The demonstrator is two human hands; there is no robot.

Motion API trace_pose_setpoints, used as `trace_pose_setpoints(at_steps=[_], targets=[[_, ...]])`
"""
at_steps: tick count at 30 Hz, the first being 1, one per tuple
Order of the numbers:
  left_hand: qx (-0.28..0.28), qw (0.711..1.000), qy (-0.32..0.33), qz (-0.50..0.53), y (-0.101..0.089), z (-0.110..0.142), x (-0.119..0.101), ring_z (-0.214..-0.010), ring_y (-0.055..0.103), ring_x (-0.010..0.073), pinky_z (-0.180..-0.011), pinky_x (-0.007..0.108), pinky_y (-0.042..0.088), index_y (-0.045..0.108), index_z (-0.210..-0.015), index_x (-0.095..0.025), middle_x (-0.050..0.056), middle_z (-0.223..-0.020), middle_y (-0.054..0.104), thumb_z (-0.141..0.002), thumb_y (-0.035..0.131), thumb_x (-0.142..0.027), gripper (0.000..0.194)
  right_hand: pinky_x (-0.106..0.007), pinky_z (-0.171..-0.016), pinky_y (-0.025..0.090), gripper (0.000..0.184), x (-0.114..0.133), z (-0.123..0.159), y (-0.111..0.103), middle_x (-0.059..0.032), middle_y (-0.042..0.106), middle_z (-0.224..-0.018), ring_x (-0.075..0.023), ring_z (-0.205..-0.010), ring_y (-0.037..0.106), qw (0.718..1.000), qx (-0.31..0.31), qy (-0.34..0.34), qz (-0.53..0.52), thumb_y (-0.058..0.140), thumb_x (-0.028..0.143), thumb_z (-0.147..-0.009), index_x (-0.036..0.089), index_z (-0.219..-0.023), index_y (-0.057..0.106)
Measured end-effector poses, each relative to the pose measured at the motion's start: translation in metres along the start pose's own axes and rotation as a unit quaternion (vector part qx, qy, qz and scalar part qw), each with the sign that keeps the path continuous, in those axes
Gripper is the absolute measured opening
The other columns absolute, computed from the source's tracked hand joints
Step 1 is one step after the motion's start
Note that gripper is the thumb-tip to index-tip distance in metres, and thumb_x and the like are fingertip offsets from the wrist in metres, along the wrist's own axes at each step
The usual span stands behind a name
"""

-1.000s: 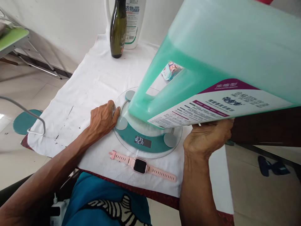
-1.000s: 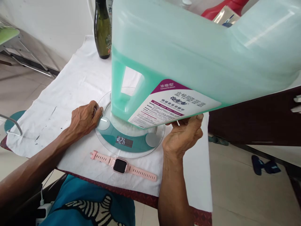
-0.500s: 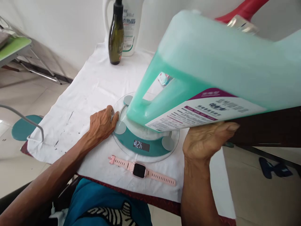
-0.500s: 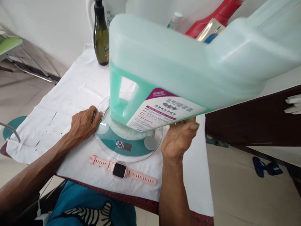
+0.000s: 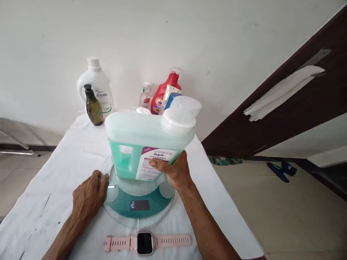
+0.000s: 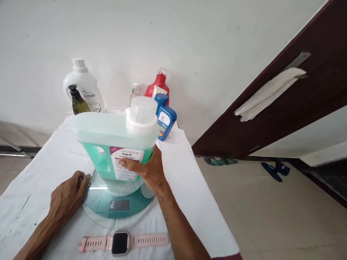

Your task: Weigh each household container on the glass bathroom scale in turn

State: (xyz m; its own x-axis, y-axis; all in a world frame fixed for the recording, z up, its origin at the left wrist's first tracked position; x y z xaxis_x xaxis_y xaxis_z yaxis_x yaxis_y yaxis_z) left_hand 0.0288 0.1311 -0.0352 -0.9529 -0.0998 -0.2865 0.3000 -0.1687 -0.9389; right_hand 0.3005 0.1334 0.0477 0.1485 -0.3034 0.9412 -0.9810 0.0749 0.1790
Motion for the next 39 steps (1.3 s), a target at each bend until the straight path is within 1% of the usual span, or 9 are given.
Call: trace_pose_setpoints(at_steps=[4, 9, 13, 16, 21, 25, 29, 35, 39], targets=[[0.025, 0.999, -0.023, -0.007, 0.003, -0.002, 0.004, -0.101, 0.077, 0.0332, -0.075, 0.034, 0.042, 0.053, -0.100, -0.026, 0.007, -0.096, 0.081, -0.113, 0.029, -0.051, 0.037, -0.047, -0.083, 0.072, 0.056, 0.002, 0.000, 0.004, -0.0031, 0.085, -0.102, -0.0301, -0.096, 0.082, 1.000, -0.021, -0.001, -0.013, 0.104, 0.046, -0.061, 0.026, -0.108, 0.081], [0.040, 0.999, -0.019, -0.006, 0.003, -0.002, 0.003, -0.103, 0.077, 0.0345, -0.076, 0.035, 0.043, 0.051, -0.101, -0.027, 0.008, -0.100, 0.081, -0.113, 0.025, -0.052, 0.038, -0.048, -0.081, 0.071, 0.046, 0.002, 0.001, -0.008, -0.0043, 0.084, -0.096, -0.0314, -0.092, 0.082, 0.997, -0.080, -0.002, -0.022, 0.104, 0.046, -0.063, 0.025, -0.097, 0.082], [0.046, 0.999, -0.017, -0.006, 0.004, 0.000, 0.002, -0.106, 0.078, 0.0352, -0.077, 0.035, 0.042, 0.049, -0.102, -0.026, 0.008, -0.098, 0.080, -0.114, 0.026, -0.050, 0.035, -0.043, -0.074, 0.069, 0.045, 0.009, 0.002, -0.048, -0.0050, 0.083, -0.089, -0.0283, -0.082, 0.080, 0.976, -0.209, -0.060, 0.000, 0.104, 0.045, -0.061, 0.022, -0.091, 0.080], [0.035, 0.999, -0.011, -0.011, 0.005, 0.000, 0.001, -0.105, 0.079, 0.0346, -0.076, 0.035, 0.041, 0.049, -0.102, -0.026, 0.008, -0.098, 0.081, -0.114, 0.030, -0.048, 0.032, -0.044, -0.083, 0.069, 0.048, 0.022, 0.003, -0.082, -0.0034, 0.080, -0.089, -0.0262, -0.086, 0.079, 0.939, -0.316, -0.128, 0.047, 0.104, 0.042, -0.056, 0.020, -0.090, 0.079], [0.036, 0.999, -0.022, -0.014, 0.006, -0.001, 0.000, -0.100, 0.079, 0.0331, -0.072, 0.034, 0.037, 0.052, -0.104, -0.025, 0.008, -0.098, 0.081, -0.116, 0.032, -0.047, 0.032, -0.052, -0.091, 0.070, 0.054, 0.033, 0.001, -0.125, -0.0036, 0.080, -0.096, -0.0297, -0.097, 0.079, 0.900, -0.397, -0.151, 0.102, 0.105, 0.039, -0.049, 0.020, -0.094, 0.080], [0.038, 0.999, -0.025, -0.015, 0.005, -0.001, -0.001, -0.101, 0.079, 0.0329, -0.072, 0.033, 0.037, 0.052, -0.104, -0.024, 0.007, -0.097, 0.081, -0.116, 0.033, -0.046, 0.031, -0.058, -0.093, 0.071, 0.056, 0.024, 0.000, -0.151, -0.0029, 0.079, -0.099, -0.0323, -0.103, 0.079, 0.887, -0.414, -0.154, 0.136, 0.105, 0.041, -0.051, 0.022, -0.098, 0.080], [0.035, 0.999, -0.027, -0.021, 0.007, -0.003, 0.000, -0.099, 0.078, 0.0335, -0.072, 0.033, 0.037, 0.050, -0.102, -0.025, 0.008, -0.095, 0.080, -0.114, 0.032, -0.048, 0.032, -0.060, -0.098, 0.069, 0.057, 0.004, -0.002, -0.166, -0.0026, 0.079, -0.100, -0.0324, -0.106, 0.079, 0.885, -0.415, -0.151, 0.144, 0.105, 0.042, -0.054, 0.021, -0.101, 0.079], [0.034, 0.999, -0.027, -0.016, 0.009, -0.003, 0.000, -0.097, 0.078, 0.0329, -0.071, 0.033, 0.036, 0.051, -0.104, -0.024, 0.008, -0.097, 0.080, -0.113, 0.033, -0.049, 0.032, -0.059, -0.105, 0.068, 0.063, -0.011, -0.018, -0.156, -0.0046, 0.080, -0.105, -0.0333, -0.113, 0.079, 0.891, -0.394, -0.181, 0.135, 0.102, 0.042, -0.063, 0.018, -0.115, 0.079], [0.031, 0.999, -0.033, -0.014, 0.008, 0.000, 0.001, -0.099, 0.078, 0.0323, -0.073, 0.034, 0.035, 0.053, -0.105, -0.024, 0.008, -0.096, 0.080, -0.116, 0.035, -0.043, 0.029, -0.070, -0.113, 0.062, 0.061, -0.017, -0.033, -0.147, -0.0054, 0.080, -0.115, -0.0377, -0.122, 0.078, 0.897, -0.374, -0.184, 0.144, 0.101, 0.041, -0.067, 0.020, -0.119, 0.077]])
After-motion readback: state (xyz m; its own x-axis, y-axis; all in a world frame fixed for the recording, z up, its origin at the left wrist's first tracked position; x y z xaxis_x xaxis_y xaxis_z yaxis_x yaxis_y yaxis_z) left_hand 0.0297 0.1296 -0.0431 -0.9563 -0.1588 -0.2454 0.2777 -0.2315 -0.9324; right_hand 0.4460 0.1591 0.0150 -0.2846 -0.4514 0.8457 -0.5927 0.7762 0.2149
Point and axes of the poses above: each hand's wrist, its own z-axis away from the middle knuckle, its own y-axis out of the palm, x = y × z, the point moved 5 cm from there along -z, towards the middle knuckle
